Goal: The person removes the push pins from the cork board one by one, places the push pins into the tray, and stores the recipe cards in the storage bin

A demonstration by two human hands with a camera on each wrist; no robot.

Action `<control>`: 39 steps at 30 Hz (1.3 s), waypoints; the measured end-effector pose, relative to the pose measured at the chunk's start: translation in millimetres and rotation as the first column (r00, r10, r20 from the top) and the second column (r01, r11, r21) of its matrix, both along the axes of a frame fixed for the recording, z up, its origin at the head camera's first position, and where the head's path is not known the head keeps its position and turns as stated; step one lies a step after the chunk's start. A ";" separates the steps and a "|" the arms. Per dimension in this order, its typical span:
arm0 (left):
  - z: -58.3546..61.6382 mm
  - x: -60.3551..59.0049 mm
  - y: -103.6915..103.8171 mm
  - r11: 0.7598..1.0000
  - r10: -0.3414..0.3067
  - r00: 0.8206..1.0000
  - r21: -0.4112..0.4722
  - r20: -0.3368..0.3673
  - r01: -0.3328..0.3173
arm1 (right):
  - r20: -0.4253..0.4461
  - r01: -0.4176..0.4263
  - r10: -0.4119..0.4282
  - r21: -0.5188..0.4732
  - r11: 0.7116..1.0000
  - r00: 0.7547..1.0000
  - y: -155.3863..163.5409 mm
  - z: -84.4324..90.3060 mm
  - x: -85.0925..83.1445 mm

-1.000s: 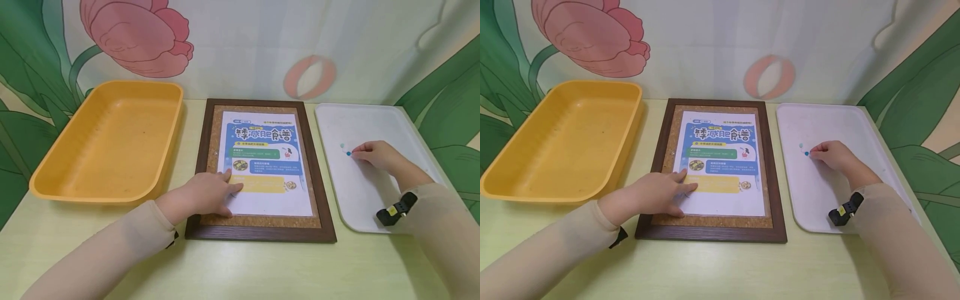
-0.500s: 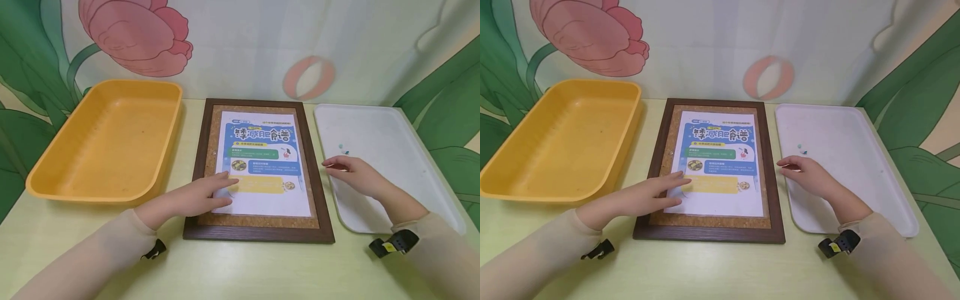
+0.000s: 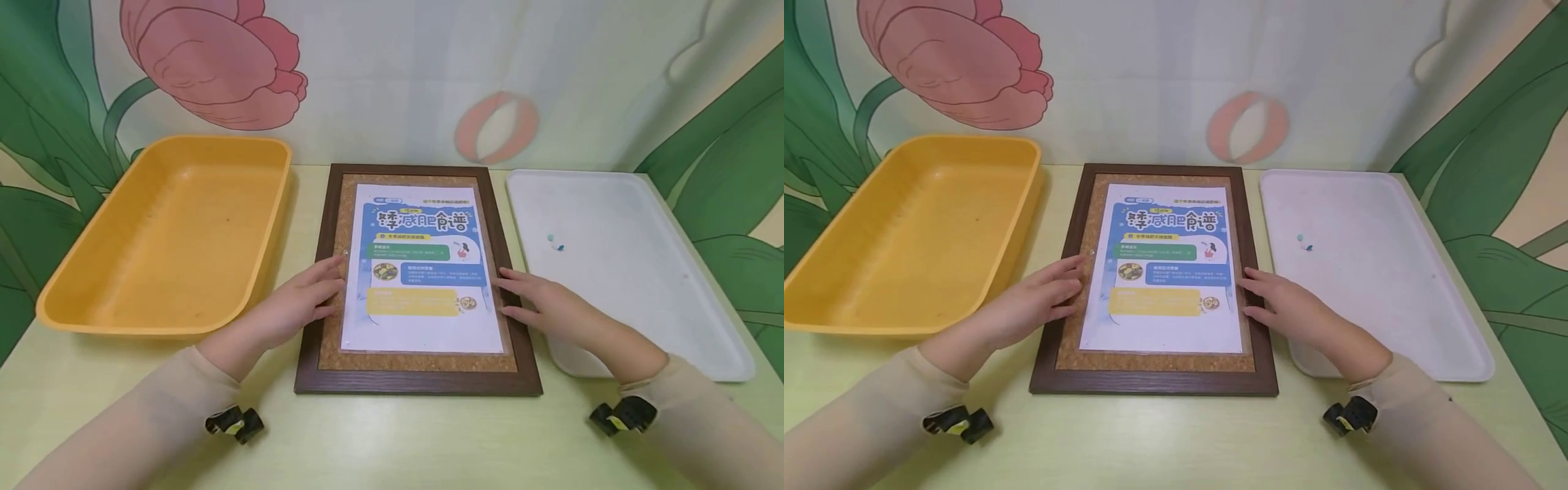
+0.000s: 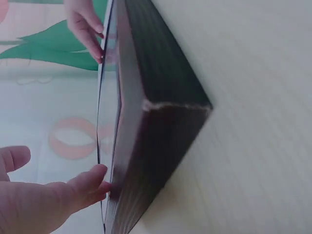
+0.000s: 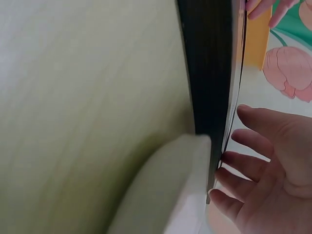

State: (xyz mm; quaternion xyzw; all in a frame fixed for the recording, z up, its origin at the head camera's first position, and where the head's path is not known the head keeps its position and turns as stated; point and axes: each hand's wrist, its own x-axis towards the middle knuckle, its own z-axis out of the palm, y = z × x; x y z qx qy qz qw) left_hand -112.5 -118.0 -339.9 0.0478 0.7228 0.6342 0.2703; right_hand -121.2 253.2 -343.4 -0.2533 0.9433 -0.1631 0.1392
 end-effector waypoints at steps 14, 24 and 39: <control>2.8 -5.9 -0.2 0.980 0.106 0.975 0.147 0.194 -0.135 | -0.114 -0.067 0.089 0.189 0.980 0.989 -9.9 0.6 10.6; -3.4 -9.4 4.4 0.987 0.101 0.972 0.103 0.213 -0.125 | -0.117 -0.068 0.097 0.228 0.971 0.988 -11.0 2.3 9.9; -13.0 2.4 2.9 0.983 0.180 0.973 -0.001 0.142 -0.182 | -0.057 -0.045 0.055 0.165 0.985 0.997 -5.0 -0.1 5.2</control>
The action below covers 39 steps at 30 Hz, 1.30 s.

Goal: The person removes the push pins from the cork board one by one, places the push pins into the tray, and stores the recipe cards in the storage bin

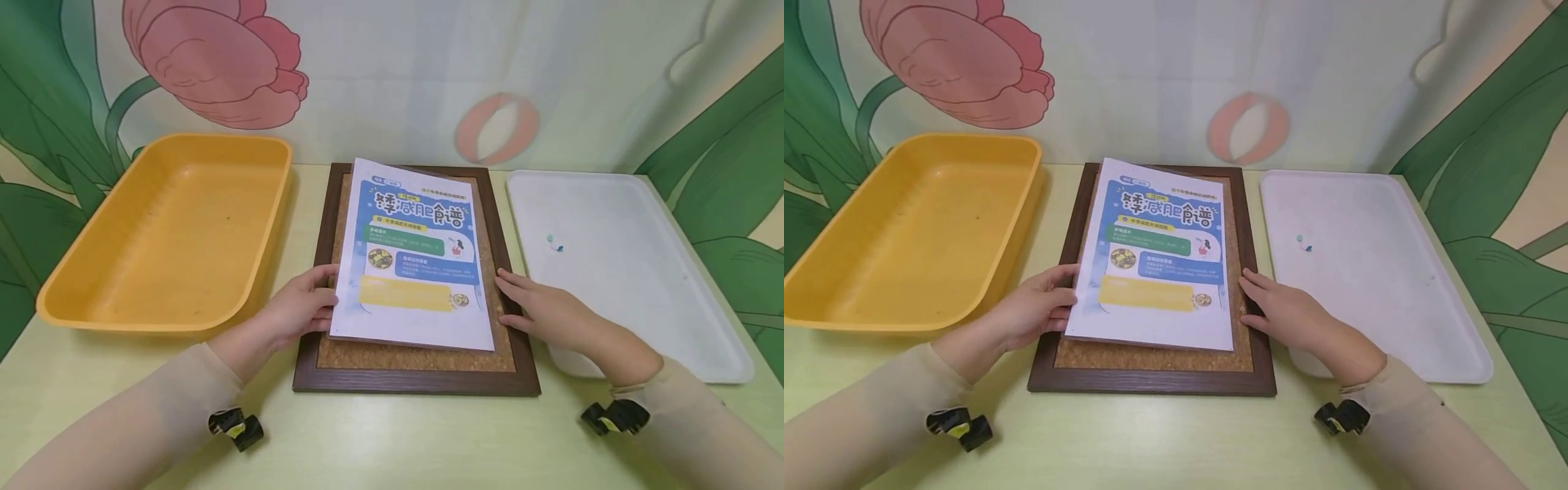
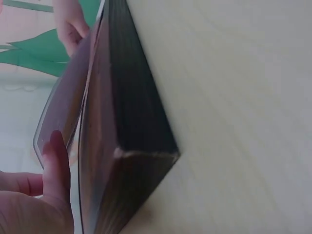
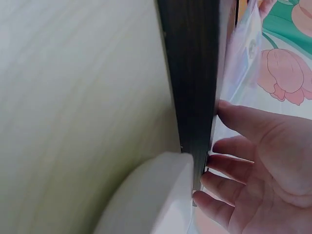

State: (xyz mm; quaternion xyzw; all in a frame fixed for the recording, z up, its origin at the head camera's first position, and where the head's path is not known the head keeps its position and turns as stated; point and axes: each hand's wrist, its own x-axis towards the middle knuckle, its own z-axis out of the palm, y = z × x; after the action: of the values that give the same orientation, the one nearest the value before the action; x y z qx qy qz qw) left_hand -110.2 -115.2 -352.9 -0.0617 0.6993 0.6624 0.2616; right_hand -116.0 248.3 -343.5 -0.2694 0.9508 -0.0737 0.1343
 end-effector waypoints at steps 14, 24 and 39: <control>44.1 6.9 -63.1 0.999 0.019 0.996 0.032 -0.092 -0.017 | -0.039 -0.056 0.055 -0.017 0.998 0.998 3.2 1.2 0.6; 48.1 0.5 -115.1 0.997 0.066 0.994 -0.042 -0.088 -0.070 | -0.051 -0.068 0.068 -0.004 0.998 0.996 -1.3 -2.6 -3.0; 42.7 2.1 -197.0 0.989 0.086 0.996 -0.121 -0.027 -0.089 | -0.059 -0.085 0.084 -0.019 0.996 0.995 -7.5 -6.9 -5.6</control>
State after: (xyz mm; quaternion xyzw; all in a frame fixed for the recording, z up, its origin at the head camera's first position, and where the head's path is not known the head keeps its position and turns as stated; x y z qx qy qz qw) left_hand -108.1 -312.1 -310.2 -0.1012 0.7378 0.6299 0.2205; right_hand -121.6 240.8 -350.4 -0.3126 0.9412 -0.0701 0.1069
